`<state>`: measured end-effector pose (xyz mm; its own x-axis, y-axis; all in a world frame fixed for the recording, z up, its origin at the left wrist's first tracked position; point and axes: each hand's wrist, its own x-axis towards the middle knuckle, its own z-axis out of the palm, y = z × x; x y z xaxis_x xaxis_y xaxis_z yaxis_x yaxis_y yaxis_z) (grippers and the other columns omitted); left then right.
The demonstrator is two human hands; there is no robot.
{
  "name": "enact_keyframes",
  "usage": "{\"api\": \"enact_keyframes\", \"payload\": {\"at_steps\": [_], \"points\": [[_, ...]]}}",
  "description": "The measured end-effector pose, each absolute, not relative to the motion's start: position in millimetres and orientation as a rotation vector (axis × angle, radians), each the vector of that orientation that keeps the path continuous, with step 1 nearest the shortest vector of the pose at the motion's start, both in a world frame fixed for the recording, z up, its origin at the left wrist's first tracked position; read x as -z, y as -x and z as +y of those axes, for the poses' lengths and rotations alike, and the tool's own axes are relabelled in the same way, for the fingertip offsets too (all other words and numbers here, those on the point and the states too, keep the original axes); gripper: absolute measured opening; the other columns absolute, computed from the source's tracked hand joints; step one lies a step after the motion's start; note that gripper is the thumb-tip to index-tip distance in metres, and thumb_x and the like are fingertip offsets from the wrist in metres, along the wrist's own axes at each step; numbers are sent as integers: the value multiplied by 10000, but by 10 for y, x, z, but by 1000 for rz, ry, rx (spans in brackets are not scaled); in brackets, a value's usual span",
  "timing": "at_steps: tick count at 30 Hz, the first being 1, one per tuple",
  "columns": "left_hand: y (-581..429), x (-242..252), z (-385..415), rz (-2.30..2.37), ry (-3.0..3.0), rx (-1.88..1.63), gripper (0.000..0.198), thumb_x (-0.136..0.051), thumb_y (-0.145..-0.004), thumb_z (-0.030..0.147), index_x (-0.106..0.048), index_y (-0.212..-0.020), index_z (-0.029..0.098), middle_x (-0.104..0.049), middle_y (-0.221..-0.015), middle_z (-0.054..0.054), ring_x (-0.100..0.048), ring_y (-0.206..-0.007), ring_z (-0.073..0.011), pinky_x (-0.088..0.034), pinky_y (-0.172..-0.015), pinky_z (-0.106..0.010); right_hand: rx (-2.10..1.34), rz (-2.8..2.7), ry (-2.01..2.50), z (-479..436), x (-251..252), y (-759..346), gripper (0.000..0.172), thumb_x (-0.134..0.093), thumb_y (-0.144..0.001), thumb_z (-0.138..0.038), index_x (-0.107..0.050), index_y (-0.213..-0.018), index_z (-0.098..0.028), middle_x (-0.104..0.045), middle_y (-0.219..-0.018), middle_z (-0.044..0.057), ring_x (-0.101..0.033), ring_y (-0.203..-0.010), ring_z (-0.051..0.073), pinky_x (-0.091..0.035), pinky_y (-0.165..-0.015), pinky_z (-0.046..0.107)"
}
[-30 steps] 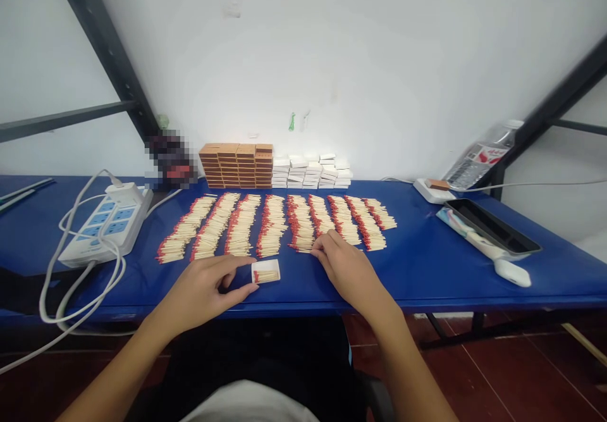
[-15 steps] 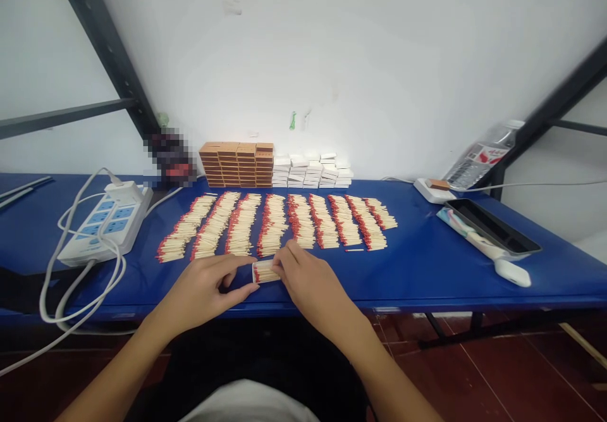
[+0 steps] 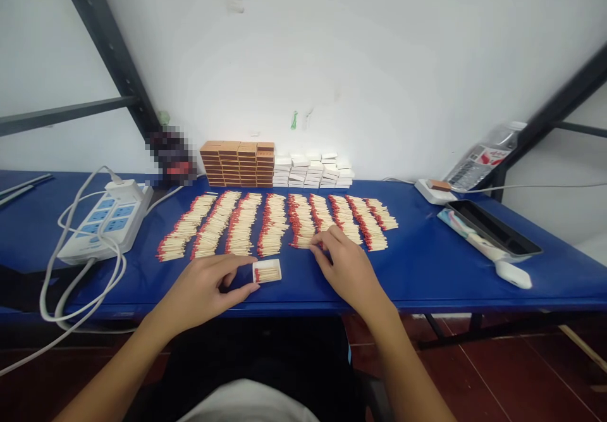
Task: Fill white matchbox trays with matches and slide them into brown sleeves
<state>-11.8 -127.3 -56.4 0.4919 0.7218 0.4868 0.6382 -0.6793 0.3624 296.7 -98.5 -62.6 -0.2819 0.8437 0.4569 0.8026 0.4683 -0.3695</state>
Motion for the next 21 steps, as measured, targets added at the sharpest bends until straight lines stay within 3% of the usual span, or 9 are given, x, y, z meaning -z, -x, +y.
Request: {"api": "enact_keyframes", "payload": {"at_steps": [16, 21], "points": [[115, 553, -1268, 1193, -2594, -938, 303, -806, -965, 328, -778, -1226, 179, -611, -674, 50, -563, -591, -121, -413, -625, -252, -184, -2160, 1385, -962, 669, -3003, 126, -566, -1082, -285, -636, -985, -247, -655, -983, 45, -629, -782, 202, -486, -694, 340], [111, 550, -1271, 1193, -2596, -944, 304, -809, -961, 321, -778, -1229, 180, -600, -660, 54, -559, -584, -121, -408, -617, -253, -179, -2212, 1363, -940, 689, -3010, 140, -524, -1107, -284, -588, -988, -246, -665, -1020, 52, -669, -856, 226, -519, -759, 364]]}}
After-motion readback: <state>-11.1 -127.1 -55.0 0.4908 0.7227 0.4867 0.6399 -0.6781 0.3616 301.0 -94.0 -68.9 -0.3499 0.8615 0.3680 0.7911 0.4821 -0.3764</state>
